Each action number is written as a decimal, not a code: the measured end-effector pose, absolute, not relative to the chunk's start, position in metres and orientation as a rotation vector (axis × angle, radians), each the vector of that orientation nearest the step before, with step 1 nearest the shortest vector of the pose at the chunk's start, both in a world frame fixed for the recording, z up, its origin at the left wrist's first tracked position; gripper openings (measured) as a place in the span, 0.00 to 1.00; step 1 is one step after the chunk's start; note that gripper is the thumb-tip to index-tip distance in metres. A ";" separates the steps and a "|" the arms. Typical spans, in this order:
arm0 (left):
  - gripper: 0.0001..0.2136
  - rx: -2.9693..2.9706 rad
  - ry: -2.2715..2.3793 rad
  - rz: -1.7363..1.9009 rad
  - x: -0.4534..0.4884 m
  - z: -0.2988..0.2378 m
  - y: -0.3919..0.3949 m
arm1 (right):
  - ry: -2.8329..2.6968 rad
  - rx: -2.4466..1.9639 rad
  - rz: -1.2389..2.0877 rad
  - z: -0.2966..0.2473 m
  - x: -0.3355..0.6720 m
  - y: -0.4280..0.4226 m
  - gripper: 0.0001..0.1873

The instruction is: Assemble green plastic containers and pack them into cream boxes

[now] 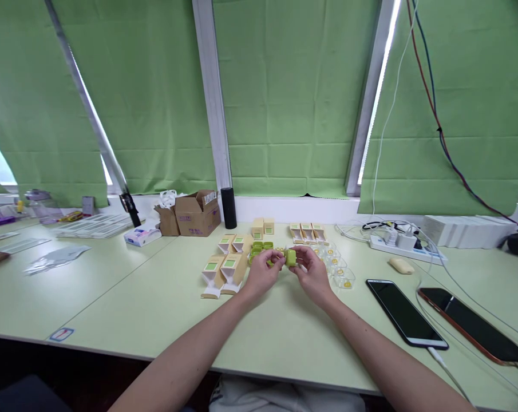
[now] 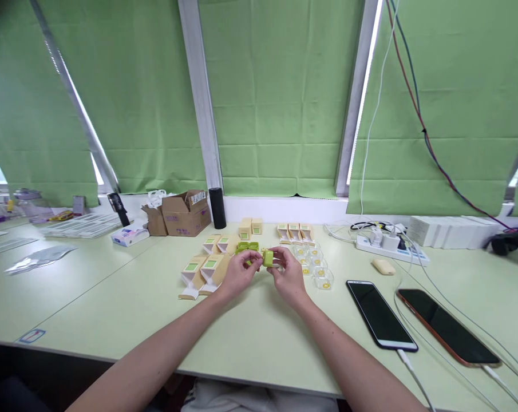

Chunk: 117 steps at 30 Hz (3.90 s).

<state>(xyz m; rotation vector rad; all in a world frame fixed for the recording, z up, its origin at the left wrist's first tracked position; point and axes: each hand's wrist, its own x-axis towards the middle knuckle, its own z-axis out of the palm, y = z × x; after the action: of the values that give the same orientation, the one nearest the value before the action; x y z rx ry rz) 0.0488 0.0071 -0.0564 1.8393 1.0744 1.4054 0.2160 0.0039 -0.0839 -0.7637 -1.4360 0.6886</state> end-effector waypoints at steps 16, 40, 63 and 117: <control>0.09 1.806 0.972 1.454 0.043 -0.056 0.010 | -1.663 -0.786 0.210 -0.081 0.219 -0.001 0.23; 0.23 1.796 0.880 1.362 0.041 -0.056 0.010 | -1.806 -0.731 -0.119 -0.066 0.231 -0.005 0.14; 0.22 1.843 0.905 1.331 0.042 -0.054 0.009 | -1.921 -0.890 -0.504 -0.060 0.231 -0.010 0.11; 0.07 1.899 1.067 1.455 0.042 -0.061 0.014 | -1.673 -0.737 0.268 -0.083 0.220 0.001 0.21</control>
<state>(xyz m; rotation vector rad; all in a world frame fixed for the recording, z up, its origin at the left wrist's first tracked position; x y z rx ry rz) 0.0420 0.0143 -0.0606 1.8994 1.0674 1.4546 0.2199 0.0014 -0.0832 -0.7372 -1.6727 0.2677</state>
